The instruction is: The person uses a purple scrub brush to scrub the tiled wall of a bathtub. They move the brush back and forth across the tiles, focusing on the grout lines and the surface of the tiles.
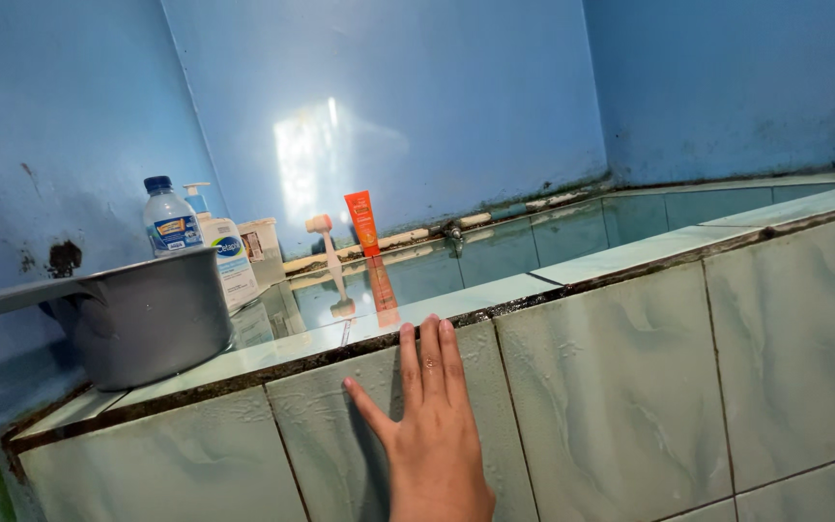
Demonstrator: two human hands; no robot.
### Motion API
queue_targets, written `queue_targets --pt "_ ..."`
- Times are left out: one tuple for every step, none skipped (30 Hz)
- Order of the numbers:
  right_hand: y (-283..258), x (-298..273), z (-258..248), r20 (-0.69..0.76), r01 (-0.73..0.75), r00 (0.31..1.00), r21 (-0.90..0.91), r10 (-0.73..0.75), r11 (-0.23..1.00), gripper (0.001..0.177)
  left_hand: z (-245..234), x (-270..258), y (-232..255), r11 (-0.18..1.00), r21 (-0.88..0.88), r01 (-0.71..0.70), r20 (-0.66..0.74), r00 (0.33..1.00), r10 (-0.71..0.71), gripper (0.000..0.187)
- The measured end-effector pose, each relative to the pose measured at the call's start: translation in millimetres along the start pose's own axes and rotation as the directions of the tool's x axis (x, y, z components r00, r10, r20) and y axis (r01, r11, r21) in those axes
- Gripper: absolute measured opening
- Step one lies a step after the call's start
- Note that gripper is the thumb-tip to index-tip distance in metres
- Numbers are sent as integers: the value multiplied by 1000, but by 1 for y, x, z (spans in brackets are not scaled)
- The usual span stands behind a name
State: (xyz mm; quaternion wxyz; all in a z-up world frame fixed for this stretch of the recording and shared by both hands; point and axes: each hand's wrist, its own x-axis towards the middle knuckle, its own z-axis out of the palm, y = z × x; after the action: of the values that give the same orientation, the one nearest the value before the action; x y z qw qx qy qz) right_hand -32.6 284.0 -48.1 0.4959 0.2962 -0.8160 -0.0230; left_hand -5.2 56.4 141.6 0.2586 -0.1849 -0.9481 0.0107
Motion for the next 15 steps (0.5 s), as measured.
queue_targets --pt "-3 -10 9 0 3 1000 -6 -3 1000 69 -4 -1 1 1000 10 5 1 1000 -5 135" --pt "-1 -20 14 9 3 1000 -17 -3 1000 69 -8 -3 3 1000 16 4 6 1000 -5 135" --pt "0 -30 18 15 4 1000 -29 -4 1000 69 -11 -5 5 1000 22 4 11 1000 -4 135" --pt "3 -34 20 19 9 1000 -36 -8 999 69 -15 -5 7 1000 0 28 83 996 -28 134" --pt "7 -35 21 20 16 1000 -48 -15 999 69 -18 -5 8 998 -19 52 156 987 -49 134" --pt "8 -35 20 20 14 1000 -49 -13 999 69 -19 -6 8 997 -33 75 233 970 -65 134" --pt "8 -33 17 22 9 1000 -50 -8 999 69 -20 -5 8 997 -29 65 216 975 -57 134" --pt "9 -26 15 17 7 1000 -51 -6 999 70 -20 -4 8 998 -23 56 195 980 -51 134" --pt "7 -19 10 10 -5 1000 -40 6 999 70 -18 -4 6 999 -17 47 173 984 -43 134" --pt "4 -9 7 -5 -15 1000 -31 15 999 70 -16 -2 3 999 23 25 108 994 -27 135" --pt "1 3 3 -24 -33 999 -16 33 999 70 -12 0 1 998 65 4 44 999 -7 137" --pt "-4 12 -4 -41 -64 997 -3 64 998 70 -5 0 0 995 102 -15 -15 1000 17 138" --pt "-8 20 -11 -68 -120 990 7 121 993 70 3 0 0 996 84 -10 -17 1000 12 138" --pt "-9 30 -19 -105 -192 976 16 193 981 70 11 4 -3 998 66 -9 -27 1000 11 137" --pt "-12 38 -25 -146 -286 947 28 287 958 70 20 8 -5 999 49 -9 -36 999 10 136"
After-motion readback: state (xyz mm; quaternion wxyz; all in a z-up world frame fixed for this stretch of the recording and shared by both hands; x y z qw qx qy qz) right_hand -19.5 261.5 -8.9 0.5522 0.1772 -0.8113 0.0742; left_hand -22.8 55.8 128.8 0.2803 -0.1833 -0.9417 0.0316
